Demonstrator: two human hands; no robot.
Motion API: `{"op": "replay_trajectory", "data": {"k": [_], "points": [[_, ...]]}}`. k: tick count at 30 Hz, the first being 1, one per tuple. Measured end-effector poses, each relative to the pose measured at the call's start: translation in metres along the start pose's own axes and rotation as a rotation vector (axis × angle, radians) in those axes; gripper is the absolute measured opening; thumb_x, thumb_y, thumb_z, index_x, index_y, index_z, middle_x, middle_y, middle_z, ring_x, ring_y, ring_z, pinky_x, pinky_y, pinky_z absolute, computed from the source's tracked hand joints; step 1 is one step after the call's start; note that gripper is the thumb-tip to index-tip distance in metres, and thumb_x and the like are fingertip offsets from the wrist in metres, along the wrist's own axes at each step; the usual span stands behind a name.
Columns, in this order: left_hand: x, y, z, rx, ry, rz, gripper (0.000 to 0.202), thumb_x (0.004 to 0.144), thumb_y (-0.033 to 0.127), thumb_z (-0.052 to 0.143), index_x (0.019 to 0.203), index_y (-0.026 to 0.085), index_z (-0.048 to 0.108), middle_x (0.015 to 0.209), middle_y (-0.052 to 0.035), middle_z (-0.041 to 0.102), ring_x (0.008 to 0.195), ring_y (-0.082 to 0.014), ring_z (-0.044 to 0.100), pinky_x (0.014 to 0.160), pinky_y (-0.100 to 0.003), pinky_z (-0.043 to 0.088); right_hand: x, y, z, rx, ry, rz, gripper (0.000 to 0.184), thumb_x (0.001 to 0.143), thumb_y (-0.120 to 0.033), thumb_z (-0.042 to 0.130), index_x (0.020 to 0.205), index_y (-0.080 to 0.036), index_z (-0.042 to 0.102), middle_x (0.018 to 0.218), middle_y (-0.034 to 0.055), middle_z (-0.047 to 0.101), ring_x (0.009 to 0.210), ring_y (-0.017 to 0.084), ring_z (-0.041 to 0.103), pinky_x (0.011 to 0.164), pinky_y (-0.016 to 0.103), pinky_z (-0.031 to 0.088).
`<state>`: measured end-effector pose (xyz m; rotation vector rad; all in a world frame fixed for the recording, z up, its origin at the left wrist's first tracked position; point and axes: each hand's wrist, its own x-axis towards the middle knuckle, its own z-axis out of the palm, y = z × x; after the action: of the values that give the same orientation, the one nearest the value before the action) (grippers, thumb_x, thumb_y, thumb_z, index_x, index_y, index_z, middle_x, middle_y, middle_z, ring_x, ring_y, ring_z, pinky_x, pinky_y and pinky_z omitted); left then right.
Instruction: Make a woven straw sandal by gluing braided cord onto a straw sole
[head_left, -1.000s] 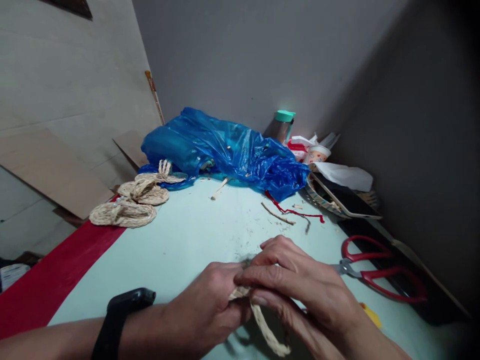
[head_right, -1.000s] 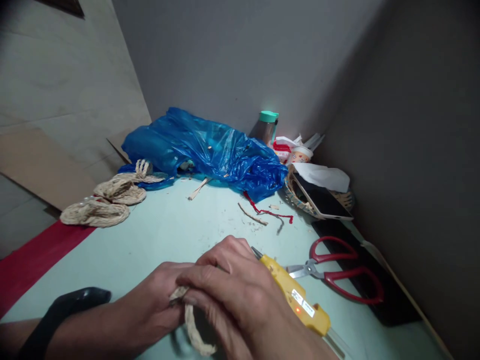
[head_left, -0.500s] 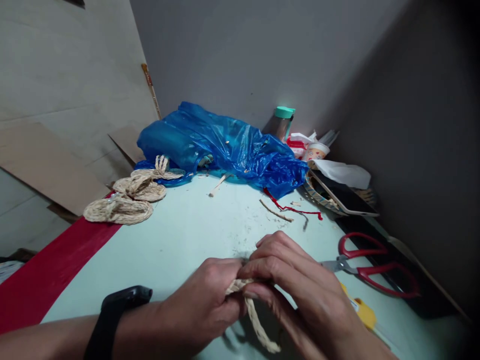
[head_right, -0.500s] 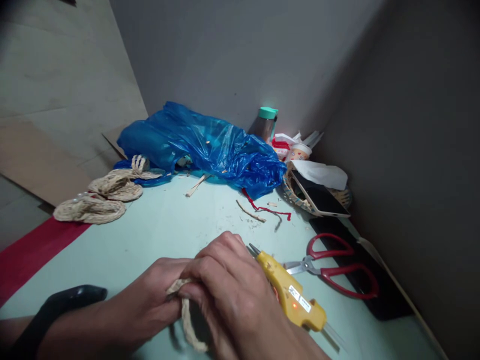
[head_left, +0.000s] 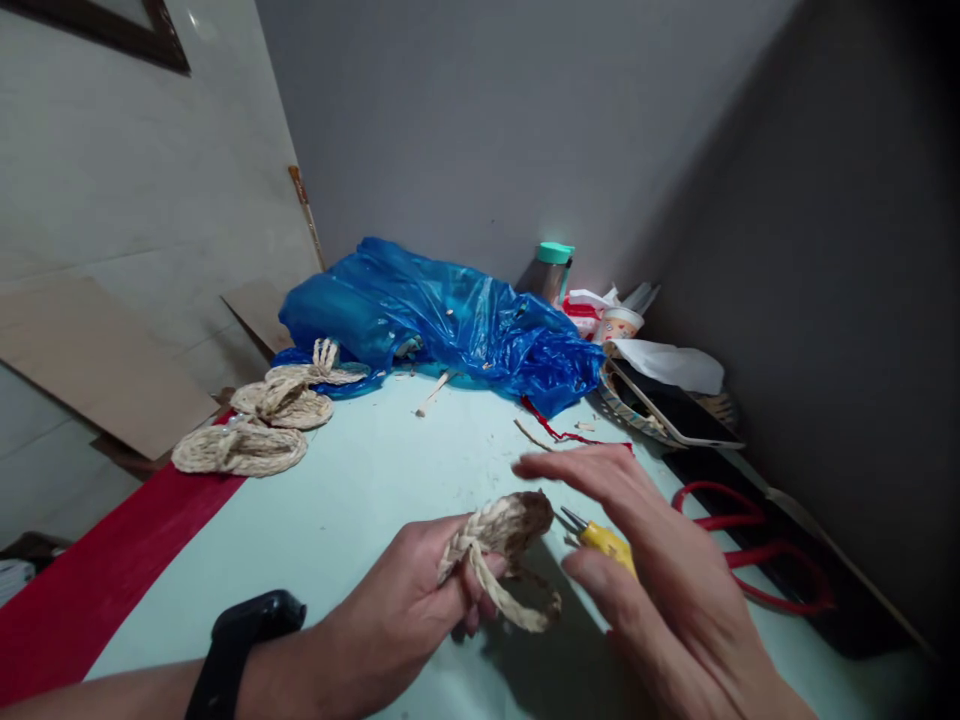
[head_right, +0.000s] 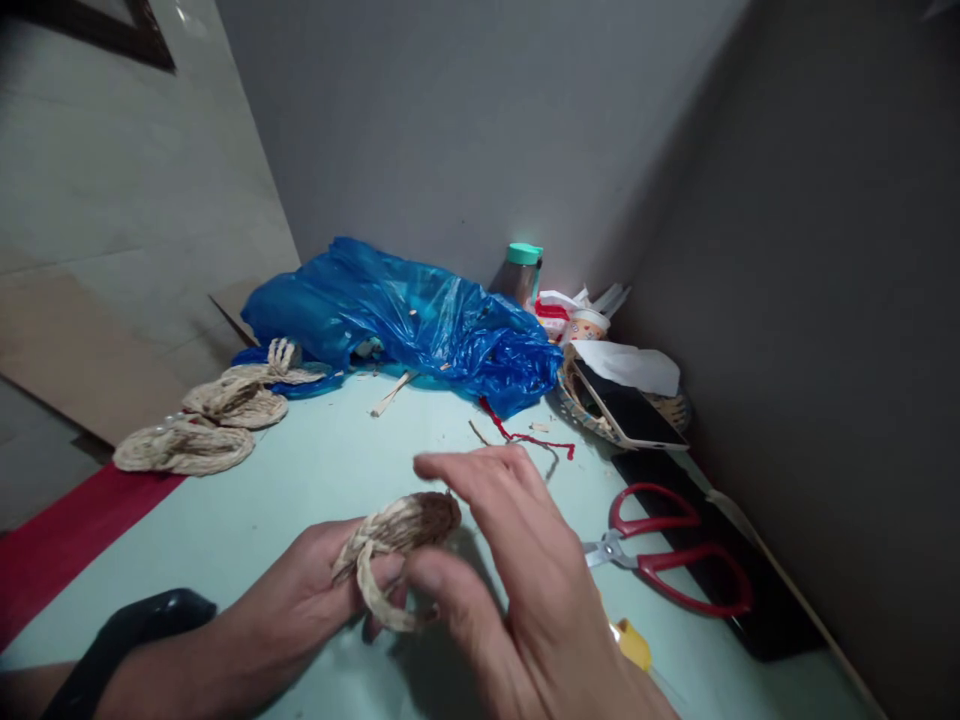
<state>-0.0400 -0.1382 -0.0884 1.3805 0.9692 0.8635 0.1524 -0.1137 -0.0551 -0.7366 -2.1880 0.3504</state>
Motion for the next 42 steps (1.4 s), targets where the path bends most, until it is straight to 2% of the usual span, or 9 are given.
{"op": "replay_trajectory", "data": {"k": [6,10,15,22,27,32,35,38,42], "points": [[0.002,-0.01,-0.002,-0.104,0.06,-0.015,0.025,0.086,0.038,0.062,0.096,0.016,0.07,0.073,-0.0009,0.062,0.066,-0.0152,0.052,0.066,-0.026,0.045,-0.002,0.004,0.002,-0.269,0.07,-0.263,0.038,0.093,-0.045,0.059,0.114,-0.014,0.057,0.103,0.0113,0.059,0.094,0.023,0.051,0.08,0.037,0.042],[0.006,-0.018,-0.005,-0.154,0.08,0.002,0.025,0.086,0.038,0.064,0.091,0.015,0.072,0.069,-0.0002,0.061,0.065,-0.0145,0.052,0.065,-0.026,0.047,-0.002,0.001,0.009,-0.314,-0.004,-0.294,0.012,0.096,-0.021,0.055,0.104,-0.015,0.062,0.088,0.0053,0.065,0.077,0.018,0.052,0.07,0.035,0.038],[0.005,-0.003,-0.003,-0.172,0.205,-0.062,0.033,0.087,0.046,0.061,0.094,0.018,0.075,0.078,-0.0027,0.068,0.077,-0.0158,0.057,0.071,-0.023,0.049,-0.003,-0.001,0.02,-0.307,0.09,-0.33,0.018,0.094,-0.007,0.048,0.092,-0.014,0.066,0.073,0.0035,0.066,0.065,0.016,0.052,0.06,0.033,0.035],[0.002,0.008,0.004,-0.239,0.272,-0.127,0.049,0.08,0.06,0.062,0.09,0.014,0.076,0.075,-0.0063,0.072,0.071,-0.0186,0.062,0.074,-0.028,0.051,0.001,0.005,0.02,-0.337,0.163,-0.294,0.023,0.096,-0.035,0.053,0.095,-0.019,0.07,0.074,0.0077,0.065,0.069,0.019,0.058,0.061,0.031,0.046],[0.006,0.004,-0.004,-0.321,0.112,-0.057,0.046,0.082,0.057,0.062,0.1,0.015,0.072,0.089,-0.0102,0.073,0.09,-0.0257,0.063,0.083,-0.035,0.049,0.005,0.009,0.021,-0.219,0.183,-0.247,0.022,0.095,-0.034,0.054,0.104,-0.019,0.067,0.081,0.0095,0.066,0.072,0.02,0.06,0.063,0.032,0.05],[0.004,0.007,-0.005,-0.4,-0.044,-0.012,0.058,0.072,0.041,0.077,0.124,0.019,0.062,0.115,-0.0122,0.069,0.113,-0.0318,0.057,0.098,-0.044,0.041,0.002,0.012,0.012,-0.018,0.158,-0.18,0.025,0.091,-0.009,0.05,0.112,-0.016,0.061,0.092,0.0091,0.065,0.08,0.018,0.06,0.067,0.029,0.051],[0.0,0.005,-0.004,-0.547,-0.115,0.016,0.05,0.08,0.033,0.069,0.128,0.02,0.061,0.124,-0.0116,0.065,0.123,-0.0325,0.051,0.103,-0.045,0.036,0.0,0.016,0.005,0.085,0.134,-0.116,0.031,0.089,-0.001,0.048,0.113,-0.016,0.059,0.097,0.0074,0.063,0.087,0.016,0.059,0.074,0.028,0.051],[0.0,0.001,-0.007,-0.67,-0.104,0.003,0.04,0.09,0.032,0.054,0.127,0.019,0.062,0.125,-0.0118,0.066,0.123,-0.0309,0.051,0.1,-0.043,0.038,0.0,0.018,0.003,0.118,0.141,-0.02,0.027,0.092,-0.003,0.049,0.109,-0.019,0.062,0.097,0.0042,0.063,0.09,0.014,0.058,0.078,0.026,0.049],[0.003,-0.003,-0.011,-0.751,-0.153,-0.031,0.045,0.096,0.036,0.043,0.132,0.014,0.058,0.123,-0.0161,0.065,0.11,-0.0321,0.06,0.078,-0.039,0.048,0.001,0.018,0.007,0.161,0.174,0.047,0.021,0.093,-0.006,0.053,0.106,-0.02,0.062,0.099,0.0021,0.064,0.091,0.012,0.06,0.08,0.023,0.047]]}}
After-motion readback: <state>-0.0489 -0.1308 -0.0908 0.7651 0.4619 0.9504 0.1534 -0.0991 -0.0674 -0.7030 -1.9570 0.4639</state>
